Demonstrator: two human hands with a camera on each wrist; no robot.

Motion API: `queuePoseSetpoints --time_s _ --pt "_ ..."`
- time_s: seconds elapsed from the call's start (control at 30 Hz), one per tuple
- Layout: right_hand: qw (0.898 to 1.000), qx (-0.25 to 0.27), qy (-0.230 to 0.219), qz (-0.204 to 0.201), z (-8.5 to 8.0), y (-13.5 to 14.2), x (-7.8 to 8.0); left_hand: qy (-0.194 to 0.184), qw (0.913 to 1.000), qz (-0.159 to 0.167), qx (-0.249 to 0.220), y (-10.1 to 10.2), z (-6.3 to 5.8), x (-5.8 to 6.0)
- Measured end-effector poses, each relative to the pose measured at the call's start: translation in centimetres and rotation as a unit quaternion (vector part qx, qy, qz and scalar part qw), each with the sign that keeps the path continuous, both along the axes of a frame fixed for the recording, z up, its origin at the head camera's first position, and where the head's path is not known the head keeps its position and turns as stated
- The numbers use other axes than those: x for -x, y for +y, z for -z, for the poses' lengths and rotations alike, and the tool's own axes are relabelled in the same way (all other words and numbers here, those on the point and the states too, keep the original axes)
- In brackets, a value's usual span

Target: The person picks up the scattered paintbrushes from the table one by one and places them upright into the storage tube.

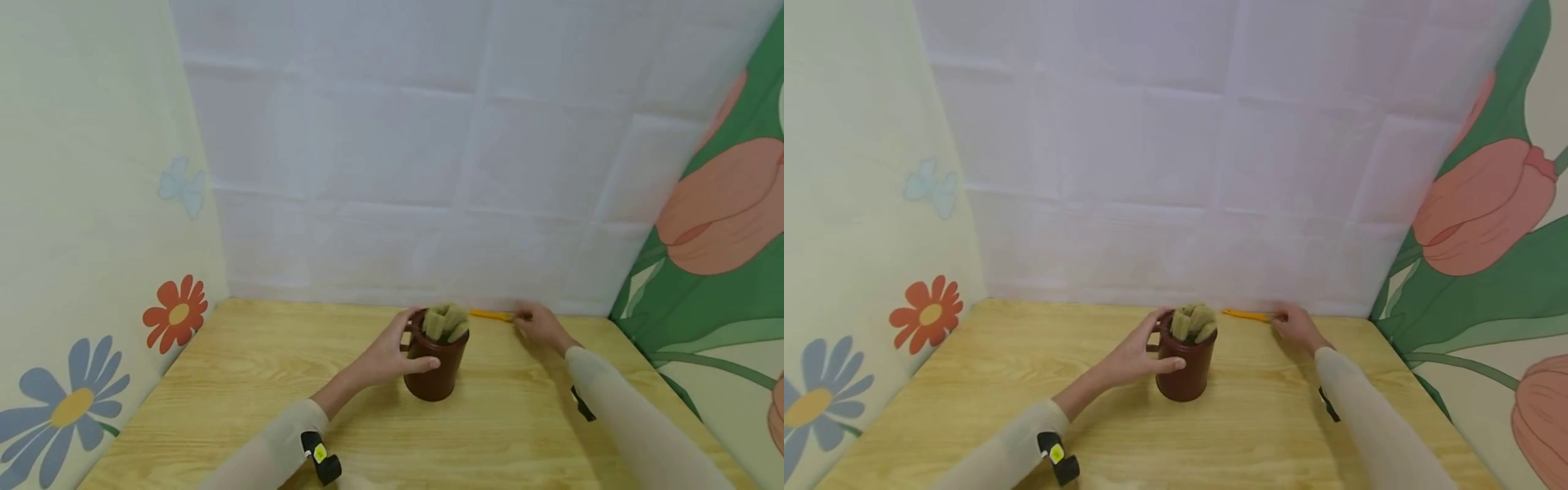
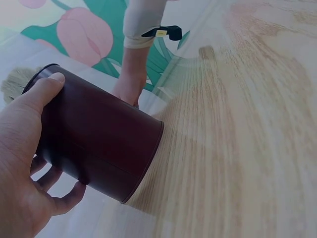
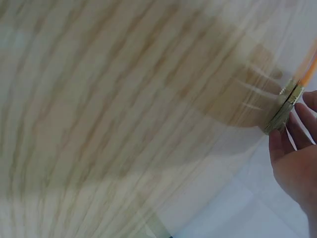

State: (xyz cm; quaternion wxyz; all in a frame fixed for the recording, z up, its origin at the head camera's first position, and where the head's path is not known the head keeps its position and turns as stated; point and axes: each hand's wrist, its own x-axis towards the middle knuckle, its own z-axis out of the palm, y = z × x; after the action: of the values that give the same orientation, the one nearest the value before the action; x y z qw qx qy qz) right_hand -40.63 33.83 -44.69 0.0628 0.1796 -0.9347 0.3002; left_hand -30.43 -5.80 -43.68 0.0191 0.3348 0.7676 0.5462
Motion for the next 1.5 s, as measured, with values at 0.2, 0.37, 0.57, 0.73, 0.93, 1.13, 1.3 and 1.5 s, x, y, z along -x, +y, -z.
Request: queuePoseSetpoints --time_s 0.2,0.37,0.57,0.73,0.93,1.13,1.3,1.5 --pt "0.997 -0.057 0.036 -0.022 0.1 0.6 0.0 0.009 1.0 -0.004 0.002 -0.1 0.1 0.0" --pt "0.997 -0.081 0.008 -0.006 -0.1 1.0 -0.8 0.008 0.9999 -0.003 0.009 0.0 0.1 -0.1" --pt "0.99 -0.144 -0.003 0.001 -0.1 1.1 -1.1 0.005 0.9999 -0.004 0.011 -0.1 0.0 -0.1" --pt "0.99 -0.136 -0.009 0.027 -0.4 1.3 -1.2 0.001 0.9999 -0.003 0.012 0.1 0.0 0.0" --pt "0.997 -0.07 -0.036 0.027 -1.0 1.5 -0.9 0.001 1.0 -0.004 0.004 0.0 0.0 0.2" --pt "0.998 -0.011 -0.063 -0.015 -2.2 1.5 -1.1 0.004 1.0 -0.008 0.003 -0.4 0.4 0.8" --pt "0.993 0.072 -0.085 -0.026 -3.8 1.4 -1.2 0.006 0.9998 -0.019 0.008 -0.7 0.7 1.3" --pt "0.994 0.109 -0.029 -0.01 -5.8 0.7 -1.5 0.002 0.9997 -0.02 0.01 -0.9 1.3 1.3"
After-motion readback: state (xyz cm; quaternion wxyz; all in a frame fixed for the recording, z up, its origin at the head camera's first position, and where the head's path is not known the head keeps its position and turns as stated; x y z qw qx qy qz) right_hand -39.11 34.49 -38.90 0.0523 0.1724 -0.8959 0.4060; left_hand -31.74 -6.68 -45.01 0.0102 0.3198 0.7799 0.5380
